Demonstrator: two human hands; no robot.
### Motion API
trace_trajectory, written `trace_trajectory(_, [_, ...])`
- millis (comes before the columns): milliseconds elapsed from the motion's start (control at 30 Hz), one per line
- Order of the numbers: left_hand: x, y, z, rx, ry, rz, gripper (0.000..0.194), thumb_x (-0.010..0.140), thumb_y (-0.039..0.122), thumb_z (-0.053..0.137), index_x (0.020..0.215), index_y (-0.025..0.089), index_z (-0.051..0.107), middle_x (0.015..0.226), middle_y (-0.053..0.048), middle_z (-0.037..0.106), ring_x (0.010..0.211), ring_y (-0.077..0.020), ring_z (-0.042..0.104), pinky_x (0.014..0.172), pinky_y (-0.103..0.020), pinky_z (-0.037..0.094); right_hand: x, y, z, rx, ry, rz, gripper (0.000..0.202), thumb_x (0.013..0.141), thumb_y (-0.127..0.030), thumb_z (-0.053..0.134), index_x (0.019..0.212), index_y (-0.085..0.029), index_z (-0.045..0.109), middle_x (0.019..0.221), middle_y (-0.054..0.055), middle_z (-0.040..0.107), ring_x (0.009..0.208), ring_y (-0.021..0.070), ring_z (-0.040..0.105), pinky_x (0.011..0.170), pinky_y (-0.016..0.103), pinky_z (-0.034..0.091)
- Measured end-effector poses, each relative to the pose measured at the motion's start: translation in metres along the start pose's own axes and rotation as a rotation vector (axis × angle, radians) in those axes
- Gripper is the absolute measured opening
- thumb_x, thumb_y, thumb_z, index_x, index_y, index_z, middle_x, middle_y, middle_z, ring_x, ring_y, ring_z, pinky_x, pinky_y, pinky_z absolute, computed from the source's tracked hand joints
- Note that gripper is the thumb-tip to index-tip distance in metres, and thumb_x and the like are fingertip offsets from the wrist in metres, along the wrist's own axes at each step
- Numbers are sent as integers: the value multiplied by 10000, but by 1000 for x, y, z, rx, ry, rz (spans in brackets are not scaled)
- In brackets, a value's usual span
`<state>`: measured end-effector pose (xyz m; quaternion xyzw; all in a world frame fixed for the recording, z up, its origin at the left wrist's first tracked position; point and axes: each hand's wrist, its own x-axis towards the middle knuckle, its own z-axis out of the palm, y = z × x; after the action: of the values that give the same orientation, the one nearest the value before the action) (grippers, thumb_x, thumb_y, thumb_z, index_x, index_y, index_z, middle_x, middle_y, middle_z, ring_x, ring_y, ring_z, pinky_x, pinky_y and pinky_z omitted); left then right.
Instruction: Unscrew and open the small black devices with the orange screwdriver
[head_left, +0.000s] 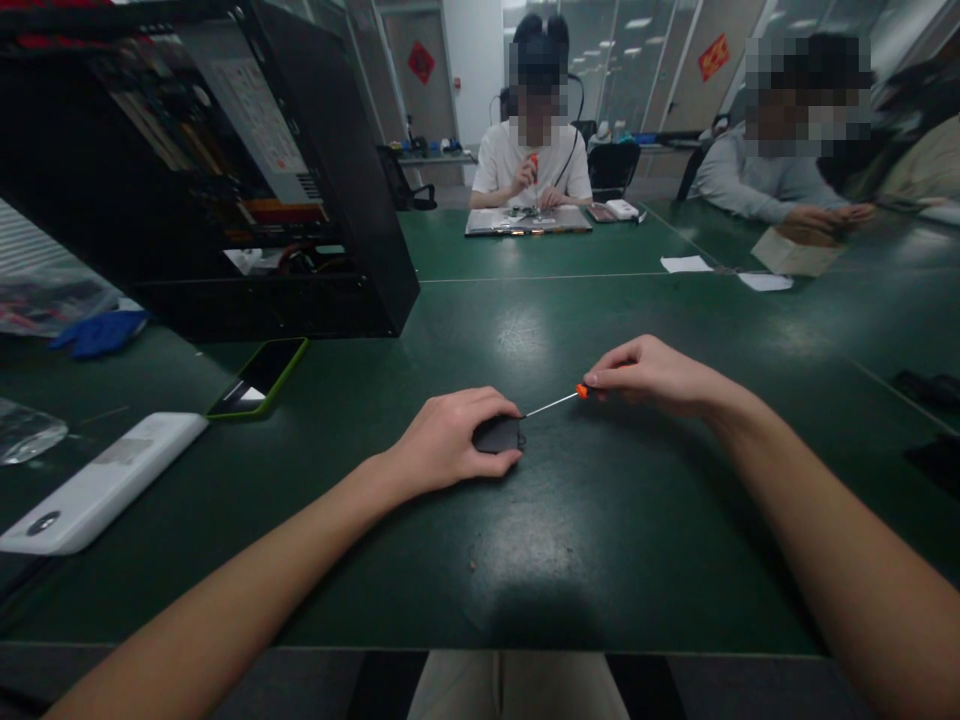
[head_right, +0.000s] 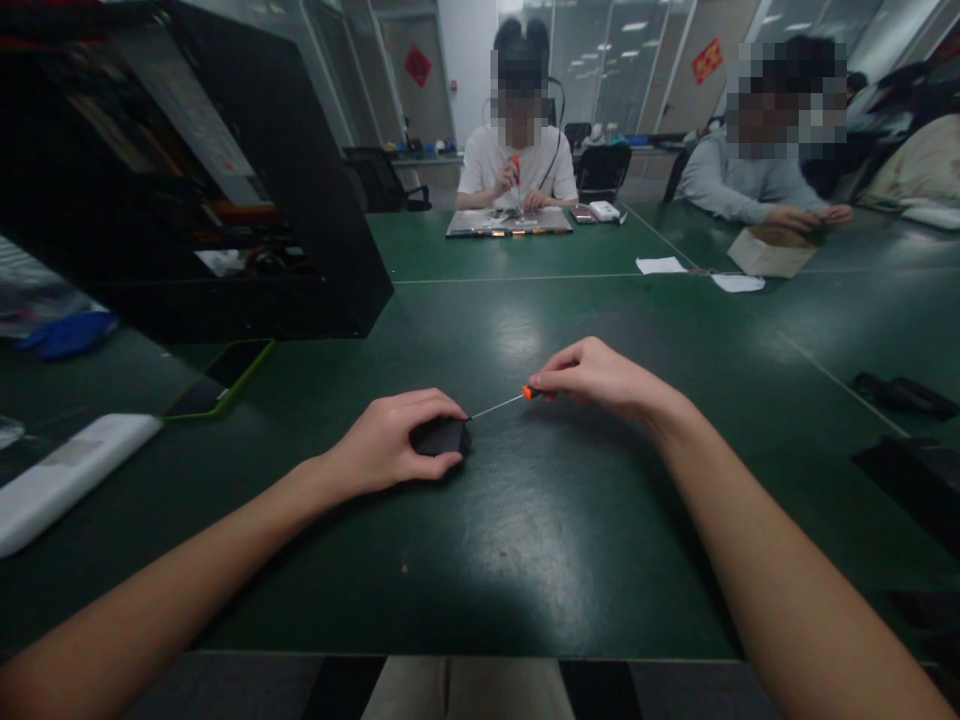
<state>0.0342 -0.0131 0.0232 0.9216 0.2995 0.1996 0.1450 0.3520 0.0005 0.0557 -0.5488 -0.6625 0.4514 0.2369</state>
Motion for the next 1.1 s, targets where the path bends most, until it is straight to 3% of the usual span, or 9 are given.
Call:
trace_trajectory(133, [0,0,-1,23,10,-3,361,874,399,791,1169,211,700,1097,-51,742,1003,-243,715,850,-347,541,-1,-3,1,21,-11,17,421,768,-574,828,823,-156,831,720,49,707,570,115,499,519,280,336])
trace_trajectory(267, [1,1,-2,28,3,-4,344,877,401,787,1156,215,711,1076,-49,743,986,-238,715,826,-333,536,-11,-12,-3,-136,6,-225,317,810,-498,813,917,-202,850,882,59,788,804,197,680,727,315,501])
trace_trajectory(367, [1,2,-2,28,4,-5,341,883,407,788,1155,217,708,1068,-46,742,985,-240,717,818,-328,532,-18,-17,-5,-147,-25,-357,308,805,-483,826,947,-210,837,958,58,797,921,228,716,837,341,532])
trace_trajectory(500, [1,2,-3,15,0,-12,330,884,394,791,1149,214,712,1093,-48,744,994,-239,717,815,-322,527,-19,-18,-5,-238,-45,-277,336,869,-522,762,990,-218,842,958,51,798,879,215,707,781,321,515])
trace_trajectory(700, [0,1,-2,1,-8,-19,358,883,405,797,1170,207,714,1085,-40,737,985,-232,711,821,-323,529,-12,-9,-7,-335,-145,-167,551,940,-686,601,962,-191,843,665,8,666,592,145,534,573,295,383])
trace_trajectory(867, [-1,1,-2,-31,4,-19,355,903,413,786,1183,208,712,1113,-44,740,1007,-228,710,827,-315,524,-11,-11,11,-403,-267,-247,453,928,-596,679,1097,-199,817,961,39,774,826,192,661,707,300,453])
trace_trajectory(967, [-1,1,-2,-32,4,-19,354,903,413,786,1181,207,712,1107,-45,739,999,-227,709,817,-312,522,-12,-14,26,-456,-326,-275,405,962,-544,652,1084,-188,800,931,42,768,787,182,652,672,294,434])
trace_trajectory(1100, [-1,1,-1,-35,12,-12,357,894,404,794,1171,194,715,1090,-46,740,989,-225,712,819,-312,521,-11,-16,40,-497,-305,-303,390,996,-526,627,1093,-186,792,907,38,759,758,162,638,661,280,416])
